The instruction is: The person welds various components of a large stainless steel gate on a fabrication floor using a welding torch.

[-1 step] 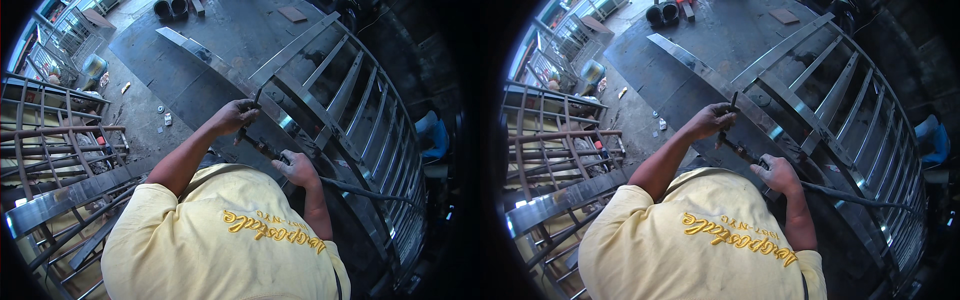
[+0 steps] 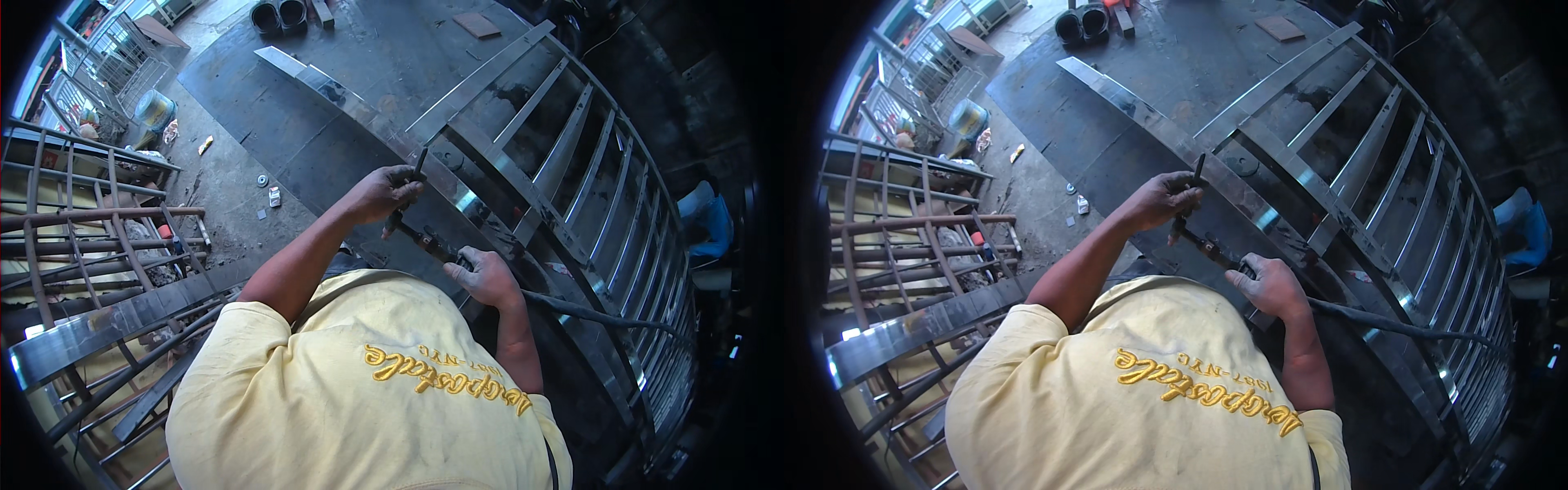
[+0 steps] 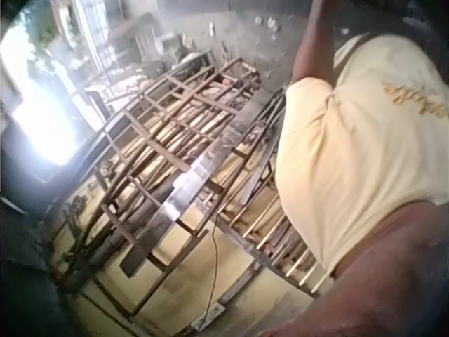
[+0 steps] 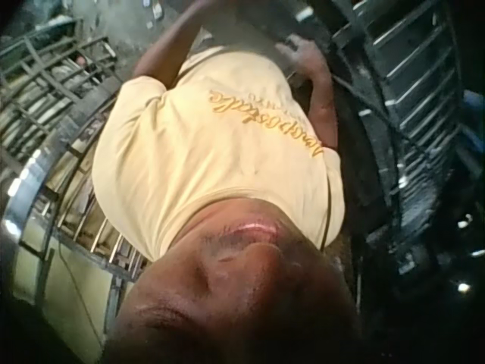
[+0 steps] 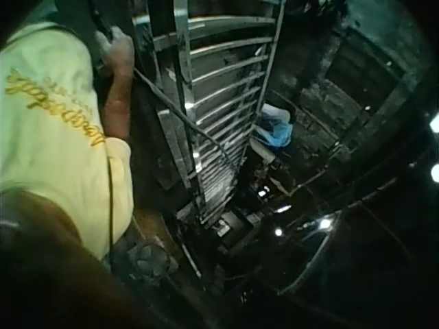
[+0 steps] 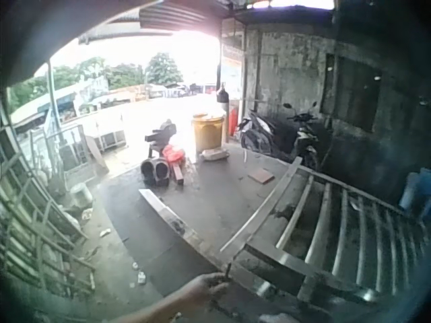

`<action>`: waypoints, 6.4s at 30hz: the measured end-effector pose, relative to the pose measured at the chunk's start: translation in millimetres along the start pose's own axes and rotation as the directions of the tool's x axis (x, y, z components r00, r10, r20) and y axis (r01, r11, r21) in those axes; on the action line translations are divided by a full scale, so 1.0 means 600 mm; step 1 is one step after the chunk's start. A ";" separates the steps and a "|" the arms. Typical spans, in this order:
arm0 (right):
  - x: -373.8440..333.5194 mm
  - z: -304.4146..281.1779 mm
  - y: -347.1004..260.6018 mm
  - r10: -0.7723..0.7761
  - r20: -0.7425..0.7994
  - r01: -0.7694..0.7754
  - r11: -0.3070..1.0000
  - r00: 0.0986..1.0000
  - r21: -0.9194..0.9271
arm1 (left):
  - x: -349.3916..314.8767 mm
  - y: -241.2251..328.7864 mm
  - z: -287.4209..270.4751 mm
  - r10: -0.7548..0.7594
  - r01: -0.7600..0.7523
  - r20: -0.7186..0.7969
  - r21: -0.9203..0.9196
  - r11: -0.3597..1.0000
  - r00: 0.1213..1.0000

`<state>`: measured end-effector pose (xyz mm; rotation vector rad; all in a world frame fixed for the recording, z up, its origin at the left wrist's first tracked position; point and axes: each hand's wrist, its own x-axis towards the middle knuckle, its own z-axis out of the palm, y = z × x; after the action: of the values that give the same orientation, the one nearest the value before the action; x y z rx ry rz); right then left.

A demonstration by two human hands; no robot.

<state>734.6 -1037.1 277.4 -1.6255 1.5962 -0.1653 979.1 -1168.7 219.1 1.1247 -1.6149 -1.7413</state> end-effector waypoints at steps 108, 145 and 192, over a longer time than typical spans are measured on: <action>-0.069 0.013 -0.010 -0.098 -0.461 0.163 0.981 0.882 0.102 | -0.021 0.160 0.009 0.305 -0.330 0.126 0.315 0.890 0.944; -0.086 -0.007 -0.008 -0.057 -0.532 0.093 0.995 0.845 0.042 | 0.011 0.107 0.076 0.575 -0.479 -0.110 0.439 0.760 0.811; -0.080 -0.021 0.016 -0.013 -0.372 0.203 0.855 0.928 0.477 | 0.010 0.155 0.024 0.508 -0.514 0.089 0.235 0.825 0.857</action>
<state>710.7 -999.3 300.6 -1.3075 1.5416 -0.9167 948.6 -1180.9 307.3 0.6756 -1.9693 -1.2239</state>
